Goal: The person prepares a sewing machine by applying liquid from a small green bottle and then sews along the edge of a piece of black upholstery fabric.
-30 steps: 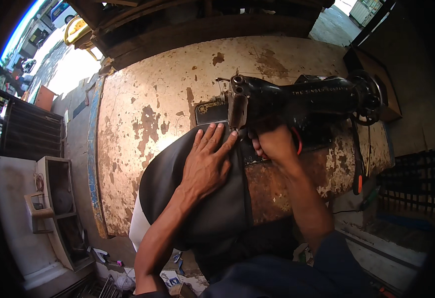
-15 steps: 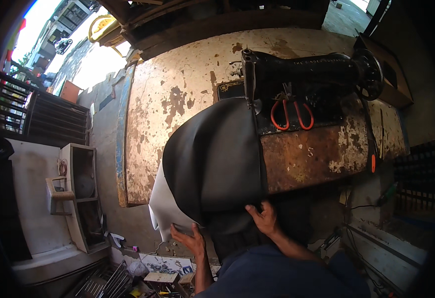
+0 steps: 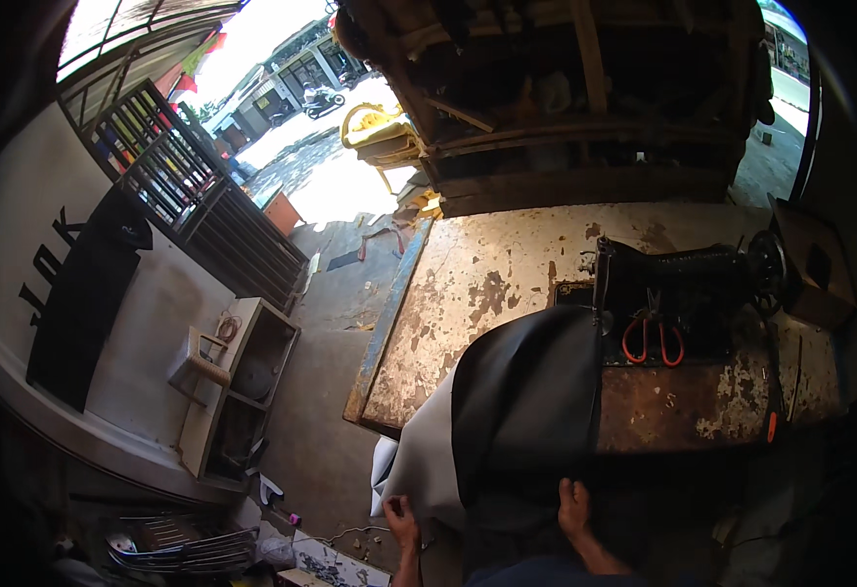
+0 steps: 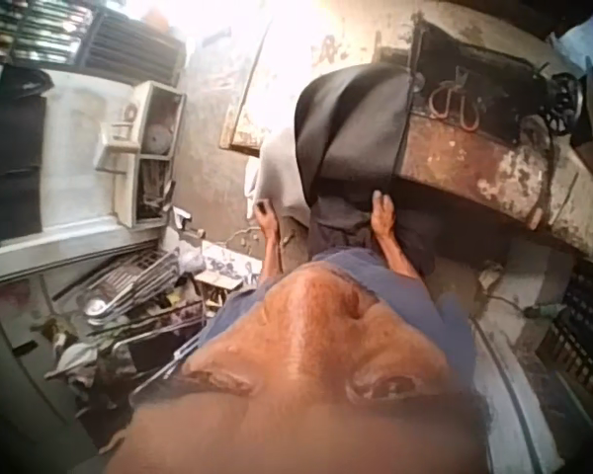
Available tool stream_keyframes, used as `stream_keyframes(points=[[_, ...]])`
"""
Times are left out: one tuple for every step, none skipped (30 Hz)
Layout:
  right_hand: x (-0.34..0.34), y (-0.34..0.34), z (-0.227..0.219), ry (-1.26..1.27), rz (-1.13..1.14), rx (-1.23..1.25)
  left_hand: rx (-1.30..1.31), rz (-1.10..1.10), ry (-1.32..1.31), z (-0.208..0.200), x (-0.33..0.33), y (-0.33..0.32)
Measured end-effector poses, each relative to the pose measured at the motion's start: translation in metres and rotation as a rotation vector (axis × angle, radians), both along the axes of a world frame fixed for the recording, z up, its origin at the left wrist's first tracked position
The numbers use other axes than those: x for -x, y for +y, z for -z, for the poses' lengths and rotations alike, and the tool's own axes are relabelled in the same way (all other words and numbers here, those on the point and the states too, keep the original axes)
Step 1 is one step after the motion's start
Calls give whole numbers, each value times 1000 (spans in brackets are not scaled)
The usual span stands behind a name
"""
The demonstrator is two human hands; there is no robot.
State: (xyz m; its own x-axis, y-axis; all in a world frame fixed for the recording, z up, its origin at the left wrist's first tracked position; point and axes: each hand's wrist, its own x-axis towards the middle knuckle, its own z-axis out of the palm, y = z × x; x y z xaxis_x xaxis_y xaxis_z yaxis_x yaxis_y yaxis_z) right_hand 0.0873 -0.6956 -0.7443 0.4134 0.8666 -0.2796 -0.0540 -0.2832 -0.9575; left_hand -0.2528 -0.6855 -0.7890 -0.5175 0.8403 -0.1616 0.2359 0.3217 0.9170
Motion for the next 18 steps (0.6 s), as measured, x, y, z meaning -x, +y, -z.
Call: stream_keyframes(points=[[-2,-2,7,-35,-11,0,-8,108,150,-24,-9,2],[0,-3,11,-59,-29,5,-54,216,329,-26,-21,1],[-1,-2,0,-43,-75,66,-89,319,507,-17,-43,-1],[-1,0,2,-55,-118,143,-67,334,527,2,-63,3],[-3,2,10,-76,-155,220,-114,234,506,20,-77,11],[-5,7,19,-104,-184,297,-163,139,478,34,-85,22],[-5,9,22,-59,-196,367,-165,112,432,34,-86,24],[-5,9,25,-66,-184,353,-166,85,386,33,-84,26],[-1,9,27,-73,-173,339,-169,58,339,33,-83,27],[5,8,21,-69,-171,328,-344,-7,516,52,-70,26],[6,12,11,-45,-151,344,-213,41,350,50,-58,19],[7,10,17,-20,-125,286,-82,86,185,47,-41,13],[6,9,26,4,-91,222,-105,156,160,45,-24,10],[7,6,32,29,-68,158,-125,216,138,39,-5,3],[9,3,37,61,-47,80,-98,274,111,31,15,-5],[8,-4,42,86,-19,10,-68,342,75,18,27,-9],[5,-10,46,109,10,-59,-64,406,124,-1,33,-9],[4,-13,47,135,38,-133,-63,470,178,-18,44,-7]])
